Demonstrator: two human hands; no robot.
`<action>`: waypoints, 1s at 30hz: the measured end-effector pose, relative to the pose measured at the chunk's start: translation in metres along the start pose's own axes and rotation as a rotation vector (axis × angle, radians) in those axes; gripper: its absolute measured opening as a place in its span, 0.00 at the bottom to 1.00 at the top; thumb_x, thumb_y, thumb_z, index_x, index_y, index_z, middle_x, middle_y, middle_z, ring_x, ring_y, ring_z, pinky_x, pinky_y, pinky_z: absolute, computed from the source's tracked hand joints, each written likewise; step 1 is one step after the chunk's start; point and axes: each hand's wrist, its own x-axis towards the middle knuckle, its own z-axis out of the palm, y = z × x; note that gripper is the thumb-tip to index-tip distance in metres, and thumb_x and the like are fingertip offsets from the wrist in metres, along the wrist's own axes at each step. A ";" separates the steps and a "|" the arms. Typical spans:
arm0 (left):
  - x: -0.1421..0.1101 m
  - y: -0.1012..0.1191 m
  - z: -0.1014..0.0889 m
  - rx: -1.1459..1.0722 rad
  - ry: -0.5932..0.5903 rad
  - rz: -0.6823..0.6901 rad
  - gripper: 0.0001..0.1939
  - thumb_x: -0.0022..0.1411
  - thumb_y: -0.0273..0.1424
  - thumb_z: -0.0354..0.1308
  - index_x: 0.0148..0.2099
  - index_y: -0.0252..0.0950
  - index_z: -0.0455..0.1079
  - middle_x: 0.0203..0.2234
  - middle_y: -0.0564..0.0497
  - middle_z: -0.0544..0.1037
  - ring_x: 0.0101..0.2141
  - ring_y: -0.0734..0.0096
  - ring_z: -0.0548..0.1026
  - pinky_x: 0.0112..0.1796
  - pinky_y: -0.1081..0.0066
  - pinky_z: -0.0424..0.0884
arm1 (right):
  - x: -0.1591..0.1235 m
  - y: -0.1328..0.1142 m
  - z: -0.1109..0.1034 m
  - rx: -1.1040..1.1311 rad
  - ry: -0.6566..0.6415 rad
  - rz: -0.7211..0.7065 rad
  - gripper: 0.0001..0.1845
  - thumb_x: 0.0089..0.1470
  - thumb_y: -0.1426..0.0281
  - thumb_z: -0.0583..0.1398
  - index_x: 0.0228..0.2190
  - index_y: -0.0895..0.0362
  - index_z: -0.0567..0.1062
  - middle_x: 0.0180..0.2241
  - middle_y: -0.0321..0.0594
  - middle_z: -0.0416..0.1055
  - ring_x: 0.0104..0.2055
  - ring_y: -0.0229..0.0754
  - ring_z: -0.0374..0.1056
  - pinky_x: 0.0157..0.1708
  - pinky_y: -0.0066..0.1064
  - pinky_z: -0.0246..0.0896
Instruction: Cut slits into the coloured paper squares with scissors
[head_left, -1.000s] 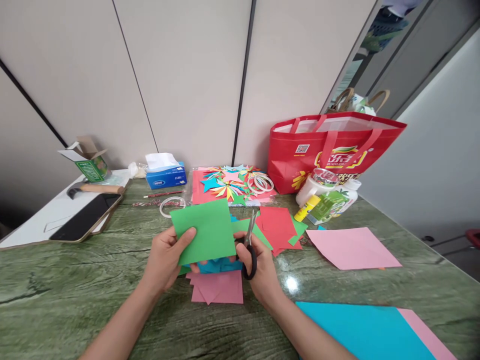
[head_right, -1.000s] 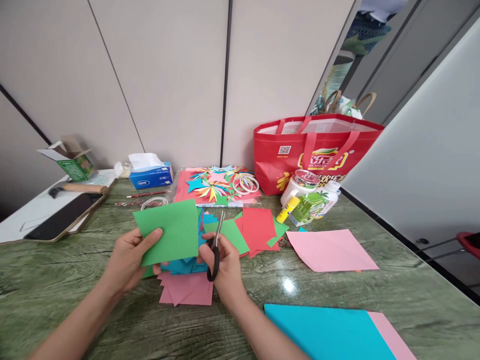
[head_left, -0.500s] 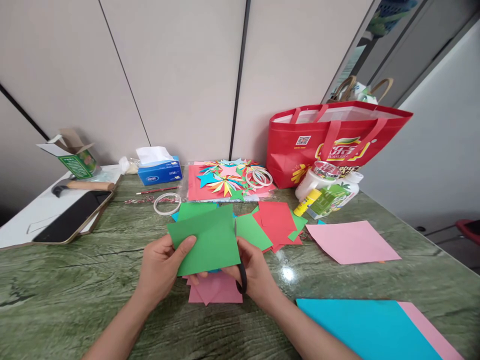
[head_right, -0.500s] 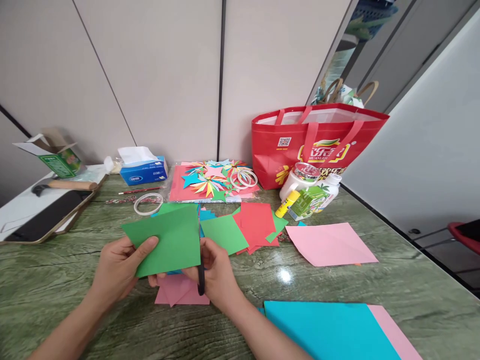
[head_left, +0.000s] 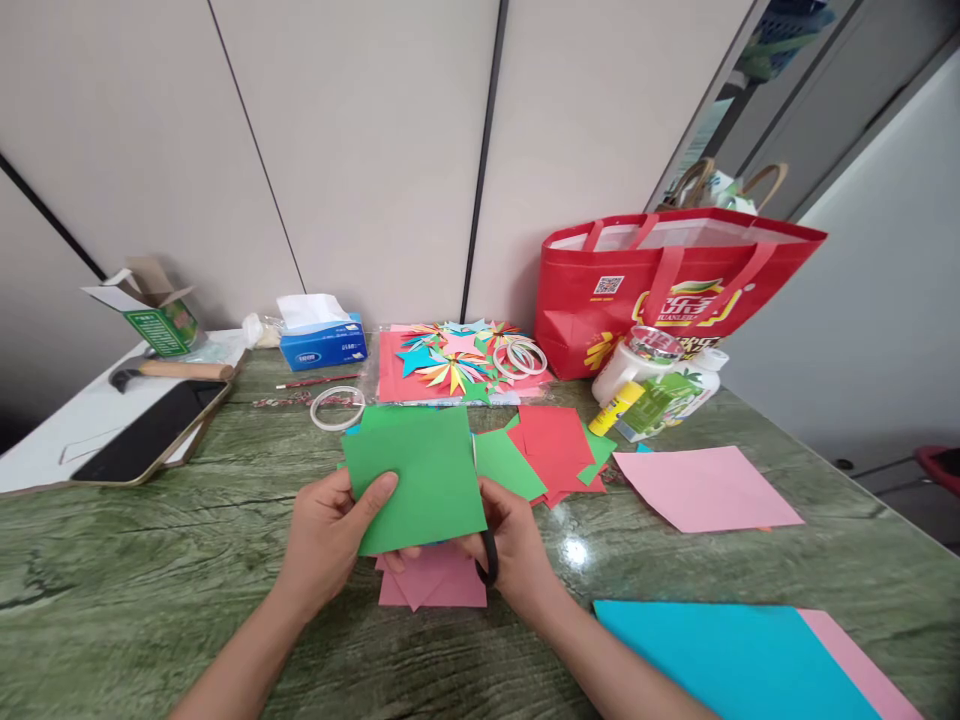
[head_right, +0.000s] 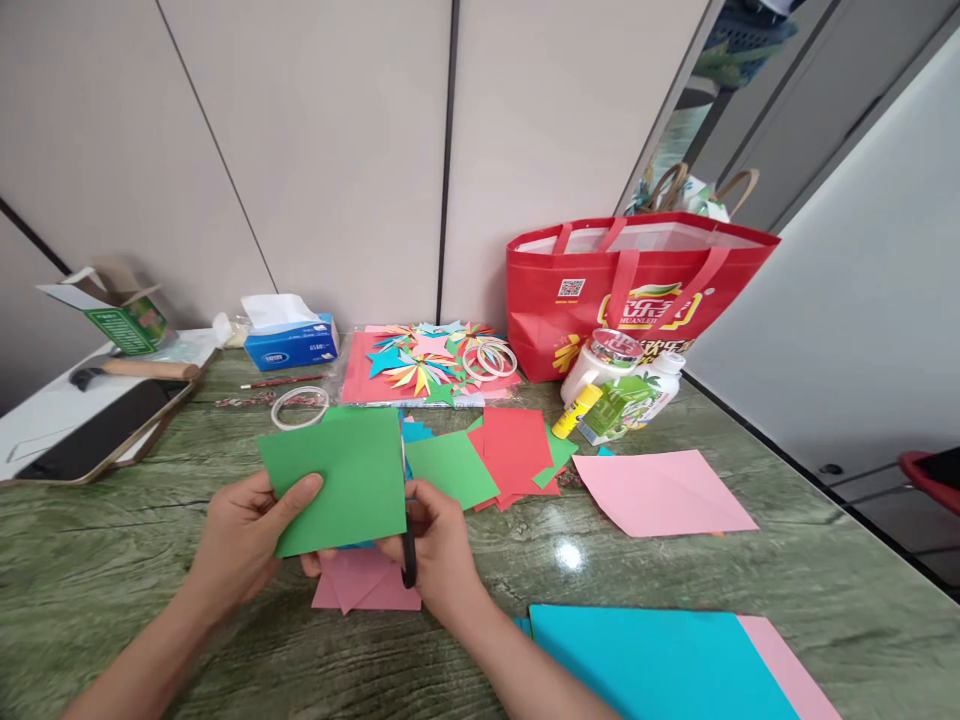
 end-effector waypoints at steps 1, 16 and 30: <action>0.000 0.001 0.000 -0.005 -0.001 -0.006 0.07 0.50 0.34 0.56 0.28 0.34 0.66 0.11 0.52 0.73 0.11 0.64 0.70 0.09 0.68 0.67 | 0.000 0.001 0.000 -0.008 0.008 0.009 0.14 0.32 0.69 0.64 0.18 0.56 0.62 0.15 0.27 0.56 0.18 0.31 0.50 0.16 0.22 0.45; 0.004 -0.004 0.001 0.085 0.014 0.026 0.10 0.50 0.37 0.56 0.31 0.35 0.66 0.12 0.53 0.74 0.13 0.65 0.71 0.13 0.69 0.68 | 0.007 -0.018 -0.017 -0.074 0.227 -0.078 0.16 0.39 0.67 0.63 0.32 0.56 0.67 0.23 0.33 0.68 0.22 0.33 0.60 0.19 0.23 0.54; 0.009 -0.007 0.005 0.131 0.046 0.100 0.17 0.53 0.39 0.52 0.41 0.33 0.65 0.31 0.45 0.78 0.24 0.65 0.75 0.24 0.67 0.73 | 0.028 -0.029 -0.108 -1.236 0.539 -0.198 0.15 0.43 0.68 0.59 0.36 0.57 0.67 0.30 0.46 0.71 0.31 0.49 0.67 0.28 0.33 0.56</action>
